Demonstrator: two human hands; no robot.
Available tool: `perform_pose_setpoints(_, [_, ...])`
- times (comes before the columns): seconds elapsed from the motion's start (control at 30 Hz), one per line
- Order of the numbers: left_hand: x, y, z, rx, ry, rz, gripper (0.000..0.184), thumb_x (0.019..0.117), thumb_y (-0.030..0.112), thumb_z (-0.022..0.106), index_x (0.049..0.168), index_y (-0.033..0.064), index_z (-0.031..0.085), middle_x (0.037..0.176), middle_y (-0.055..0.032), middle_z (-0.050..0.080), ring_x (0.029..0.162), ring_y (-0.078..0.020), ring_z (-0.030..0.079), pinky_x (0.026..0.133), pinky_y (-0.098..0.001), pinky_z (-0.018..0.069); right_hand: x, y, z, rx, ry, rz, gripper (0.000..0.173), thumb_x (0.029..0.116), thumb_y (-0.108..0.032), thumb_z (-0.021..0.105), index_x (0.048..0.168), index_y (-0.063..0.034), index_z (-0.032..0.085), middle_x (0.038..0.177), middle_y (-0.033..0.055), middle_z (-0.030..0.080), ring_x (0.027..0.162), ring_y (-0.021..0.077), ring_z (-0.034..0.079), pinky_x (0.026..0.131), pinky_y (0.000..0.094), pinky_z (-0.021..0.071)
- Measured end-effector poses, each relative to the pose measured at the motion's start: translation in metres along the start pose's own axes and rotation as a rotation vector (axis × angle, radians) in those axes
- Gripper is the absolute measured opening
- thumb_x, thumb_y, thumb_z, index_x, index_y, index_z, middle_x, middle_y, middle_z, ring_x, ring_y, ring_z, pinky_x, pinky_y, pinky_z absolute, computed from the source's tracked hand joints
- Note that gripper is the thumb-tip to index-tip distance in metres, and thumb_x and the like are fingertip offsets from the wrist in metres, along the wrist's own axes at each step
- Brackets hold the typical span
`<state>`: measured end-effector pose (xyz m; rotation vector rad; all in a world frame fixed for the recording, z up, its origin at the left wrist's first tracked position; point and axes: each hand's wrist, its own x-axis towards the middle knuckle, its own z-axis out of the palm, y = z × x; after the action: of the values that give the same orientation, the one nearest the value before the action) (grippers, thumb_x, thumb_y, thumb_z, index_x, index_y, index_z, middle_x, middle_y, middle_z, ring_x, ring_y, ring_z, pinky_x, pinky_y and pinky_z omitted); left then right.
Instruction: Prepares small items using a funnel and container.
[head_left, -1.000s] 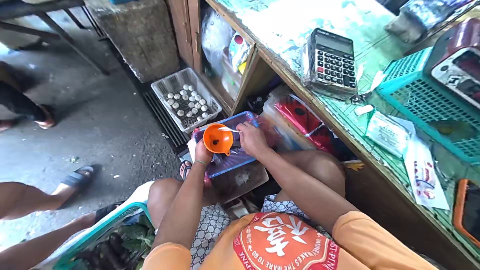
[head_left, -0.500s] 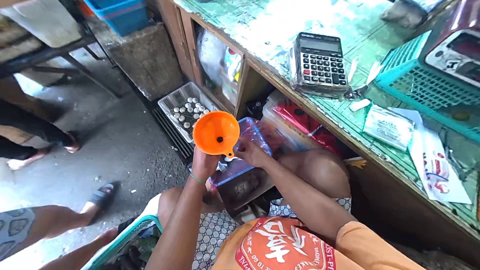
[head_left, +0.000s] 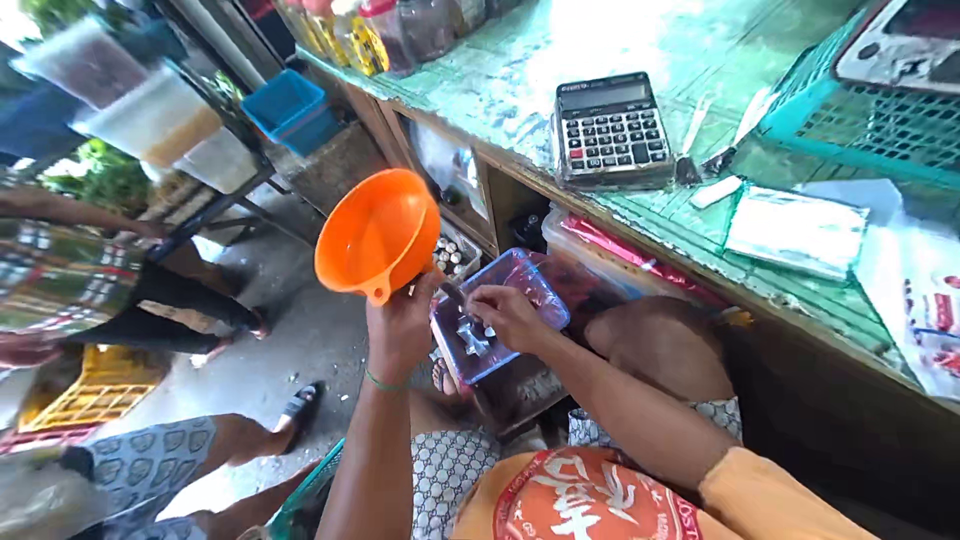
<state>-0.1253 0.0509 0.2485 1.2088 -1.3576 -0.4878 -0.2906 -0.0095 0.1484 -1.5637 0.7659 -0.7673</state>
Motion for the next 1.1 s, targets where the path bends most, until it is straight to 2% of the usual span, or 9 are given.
perform_pose_setpoints(0.3, [0.008,0.010,0.013,0.013,-0.037,0.046,0.029,0.0954,0.003,0.068,0.123,0.0055,0.059,0.109,0.0008,0.071,0.098,-0.0116,0.070,0.089,-0.0335,0.0611,-0.001,0.004,-0.019,0.019,0.071,-0.044,0.023,0.1025,-0.019,0.057,0.105,-0.0013,0.071,0.092,0.0064,0.071,0.084,0.0109,0.067,0.081,0.0311,0.0575])
perform_pose_setpoints(0.4, [0.012,0.010,0.017,0.009,-0.020,0.054,0.028,0.0952,0.003,0.067,0.122,0.0042,0.060,0.109,-0.0017,0.071,0.098,-0.0136,0.070,0.089,-0.0351,0.0606,-0.002,0.004,-0.019,0.048,0.079,-0.090,0.022,0.1019,-0.017,0.056,0.104,-0.0010,0.071,0.089,0.0055,0.070,0.081,0.0103,0.066,0.078,0.0298,0.0570])
perform_pose_setpoints(0.5, [0.009,0.008,0.013,0.010,-0.039,0.033,0.027,0.0960,0.001,0.065,0.122,0.0041,0.059,0.110,-0.0021,0.070,0.099,-0.0137,0.070,0.090,-0.0354,0.0602,-0.004,0.010,-0.017,0.125,0.072,-0.013,0.020,0.1023,-0.014,0.056,0.103,-0.0002,0.070,0.087,0.0054,0.069,0.079,0.0105,0.066,0.077,0.0297,0.0574])
perform_pose_setpoints(0.6, [0.015,0.005,0.006,0.029,-0.012,0.041,0.027,0.0964,0.004,0.066,0.123,0.0034,0.060,0.110,-0.0023,0.071,0.097,-0.0136,0.070,0.089,-0.0351,0.0607,0.004,0.007,-0.020,0.138,0.091,-0.066,0.020,0.1024,-0.014,0.056,0.101,-0.0012,0.070,0.085,0.0029,0.069,0.077,0.0082,0.066,0.075,0.0277,0.0572])
perform_pose_setpoints(0.67, [0.006,0.000,0.006,0.020,-0.026,0.022,0.027,0.0969,0.004,0.066,0.123,0.0038,0.059,0.110,-0.0020,0.070,0.099,-0.0132,0.069,0.090,-0.0352,0.0602,0.000,0.013,-0.015,0.121,0.056,-0.005,0.020,0.1017,-0.015,0.057,0.102,-0.0004,0.071,0.087,0.0055,0.070,0.078,0.0108,0.066,0.077,0.0311,0.0576])
perform_pose_setpoints(0.93, [0.006,-0.004,0.009,-0.007,0.000,0.023,0.029,0.0957,0.002,0.067,0.124,0.0035,0.059,0.113,-0.0030,0.070,0.102,-0.0142,0.069,0.092,-0.0352,0.0596,0.009,0.020,-0.018,0.171,0.041,0.012,0.017,0.1009,-0.012,0.058,0.100,-0.0005,0.071,0.083,0.0034,0.069,0.075,0.0081,0.065,0.073,0.0270,0.0571])
perform_pose_setpoints(1.0, [0.003,-0.008,0.008,-0.005,-0.039,0.023,0.029,0.0969,0.002,0.066,0.125,0.0037,0.058,0.115,-0.0036,0.070,0.104,-0.0148,0.069,0.094,-0.0358,0.0589,0.009,0.027,-0.022,0.139,-0.006,0.062,0.021,0.1007,-0.015,0.060,0.115,-0.0014,0.069,0.090,0.0057,0.071,0.077,0.0108,0.067,0.074,0.0288,0.0575])
perform_pose_setpoints(1.07, [0.005,-0.023,0.006,0.037,-0.066,0.042,0.030,0.0978,0.004,0.066,0.127,0.0019,0.059,0.117,-0.0063,0.070,0.105,-0.0166,0.069,0.095,-0.0375,0.0594,0.011,0.025,-0.030,0.057,0.007,0.065,0.041,0.0993,-0.018,0.064,0.138,-0.0052,0.060,0.096,0.0083,0.072,0.081,0.0151,0.069,0.078,0.0344,0.0591])
perform_pose_setpoints(1.1, [0.002,-0.035,0.005,0.087,-0.071,0.027,0.031,0.0983,0.006,0.067,0.127,0.0003,0.059,0.116,-0.0073,0.070,0.104,-0.0157,0.070,0.094,-0.0369,0.0602,0.006,0.018,-0.034,-0.005,0.059,0.053,0.045,0.0991,-0.019,0.065,0.142,-0.0073,0.058,0.098,0.0093,0.072,0.083,0.0173,0.069,0.081,0.0383,0.0594])
